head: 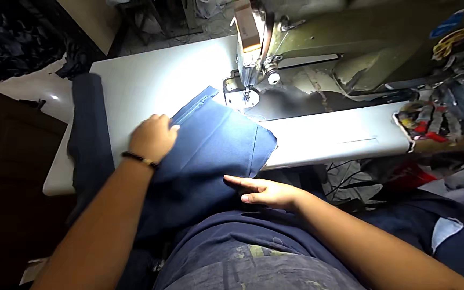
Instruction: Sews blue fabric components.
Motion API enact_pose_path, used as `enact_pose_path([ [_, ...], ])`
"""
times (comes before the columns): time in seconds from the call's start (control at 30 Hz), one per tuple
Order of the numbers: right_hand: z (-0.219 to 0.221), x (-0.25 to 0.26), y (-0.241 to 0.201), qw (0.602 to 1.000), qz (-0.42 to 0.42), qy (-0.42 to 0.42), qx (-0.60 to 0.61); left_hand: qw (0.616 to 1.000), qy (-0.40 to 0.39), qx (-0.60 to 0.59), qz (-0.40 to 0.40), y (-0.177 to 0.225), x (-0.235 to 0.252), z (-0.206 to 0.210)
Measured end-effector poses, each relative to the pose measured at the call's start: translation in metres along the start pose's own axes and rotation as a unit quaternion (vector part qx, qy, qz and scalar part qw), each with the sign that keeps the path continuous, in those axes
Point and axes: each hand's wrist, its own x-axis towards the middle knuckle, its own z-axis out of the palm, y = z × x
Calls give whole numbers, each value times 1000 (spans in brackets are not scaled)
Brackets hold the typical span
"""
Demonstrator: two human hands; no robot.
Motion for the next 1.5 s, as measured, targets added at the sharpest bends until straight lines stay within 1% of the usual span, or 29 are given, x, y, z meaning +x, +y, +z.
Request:
enact_pose_path([
  [0.07, 1, -1, 1, 1000, -4, 6, 6, 999, 19, -43, 20, 16, 27, 29],
  [0.13, 2, -4, 2, 1000, -6, 6, 5, 997, 50, -50, 19, 23, 39, 45],
  [0.2, 3, -8, 0, 1000, -6, -4, 6, 995, 81, -48, 26, 29, 41, 45],
  [0.27, 1, -9, -4, 999, -23, -17, 17, 993, 100, -47, 40, 32, 39, 32],
  [0.3, 0, -7, -6, 999, -35, -21, 23, 994, 95, -46, 37, 33, 38, 22],
  [0.37, -1, 0, -9, 999, -46, -20, 16, 998, 48, -31, 10, 30, 40, 12],
  [0.4, -2, 4, -9, 999, -45, -19, 14, 999, 18, -31, -8, 26, 41, 14],
  [0.43, -3, 7, -9, 999, -47, -18, 19, 999, 5, -33, -18, 23, 41, 20],
  [0.57, 0, 14, -10, 997, -57, -26, 42, 997, 75, -28, -8, 12, 31, 52],
  [0.63, 1, 13, -15, 996, -61, -34, 53, 996, 82, -40, -16, 15, 32, 44],
  [0.7, 1, 16, -22, 995, -66, -49, 50, 995, 85, -45, -39, 24, 34, 19],
  [0.77, 5, 25, -20, 995, -63, -75, -3, 993, 65, -51, -79, 24, 43, 5],
  [0.83, 12, 40, -11, 993, -33, -88, -67, 993, 41, -50, -100, 12, 58, 16],
  [0.87, 16, 48, -6, 991, -9, -93, -93, 993, 47, -52, -93, 5, 63, 27],
  [0.93, 23, 62, 0, 986, 16, -104, -128, 990, 108, -72, -60, -2, 63, 45],
  [1.0, 30, 70, 2, 980, 10, -115, -162, 981, 171, -86, -17, -5, 58, 53],
  [1.07, 29, 69, 0, 976, -2, -112, -188, 977, 191, -84, 33, -8, 55, 54],
  [1.1, 26, 64, -1, 975, -8, -105, -196, 979, 181, -75, 65, -10, 54, 51],
  [1.17, 16, 40, 2, 978, -16, -71, -194, 979, 124, -32, 160, -18, 48, 44],
  [1.23, 1, -2, 14, 984, -22, -22, -177, 957, 60, 15, 282, -30, 38, 39],
  [1.3, -15, -53, 28, 988, 17, 49, -146, 924, 34, 46, 378, -34, 25, 39],
  [1.37, -21, -93, 39, 986, 78, 117, -93, 906, 24, 58, 418, -26, 10, 47],
  [1.4, -20, -107, 43, 984, 85, 144, -59, 899, 25, 59, 434, -19, 5, 52],
  [1.5, -18, -125, 39, 983, 54, 176, 1, 875, 36, 44, 480, 3, 2, 62],
])
